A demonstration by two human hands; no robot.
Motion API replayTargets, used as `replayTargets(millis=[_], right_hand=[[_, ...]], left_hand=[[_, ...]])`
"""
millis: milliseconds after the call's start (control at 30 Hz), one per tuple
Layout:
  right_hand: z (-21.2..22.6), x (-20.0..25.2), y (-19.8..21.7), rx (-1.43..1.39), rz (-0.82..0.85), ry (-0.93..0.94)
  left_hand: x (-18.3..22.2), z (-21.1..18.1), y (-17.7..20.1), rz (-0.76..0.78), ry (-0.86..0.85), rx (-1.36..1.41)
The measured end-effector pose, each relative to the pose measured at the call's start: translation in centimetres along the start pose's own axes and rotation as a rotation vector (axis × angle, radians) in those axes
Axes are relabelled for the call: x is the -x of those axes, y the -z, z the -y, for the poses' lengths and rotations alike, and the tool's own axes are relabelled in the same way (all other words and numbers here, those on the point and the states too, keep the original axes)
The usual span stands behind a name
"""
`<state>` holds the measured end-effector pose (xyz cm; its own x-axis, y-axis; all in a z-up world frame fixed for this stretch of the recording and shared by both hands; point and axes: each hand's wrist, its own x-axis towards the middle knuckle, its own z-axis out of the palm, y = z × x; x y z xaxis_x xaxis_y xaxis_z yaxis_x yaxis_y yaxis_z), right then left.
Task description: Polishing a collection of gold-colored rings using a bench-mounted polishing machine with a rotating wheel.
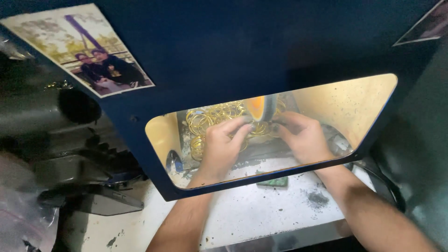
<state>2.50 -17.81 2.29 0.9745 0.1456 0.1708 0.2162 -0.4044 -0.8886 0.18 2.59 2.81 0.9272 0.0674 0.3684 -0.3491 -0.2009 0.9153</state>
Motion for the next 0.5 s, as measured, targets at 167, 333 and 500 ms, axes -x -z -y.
replayTargets(millis=[167, 333, 500], right_hand=[[0.4, -0.2, -0.6, -0.002, 0.000, 0.030], [0.3, 0.0, -1.3, -0.004, -0.027, 0.063], [1.7, 0.2, 0.2, 0.049, -0.015, 0.235]], left_hand=[[-0.3, 0.7, 0.5, 0.004, -0.020, -0.024], [-0.2, 1.1, 1.2, 0.015, -0.035, -0.007], [-0.7, -1.9, 3.3, 0.161, -0.133, 0.024]])
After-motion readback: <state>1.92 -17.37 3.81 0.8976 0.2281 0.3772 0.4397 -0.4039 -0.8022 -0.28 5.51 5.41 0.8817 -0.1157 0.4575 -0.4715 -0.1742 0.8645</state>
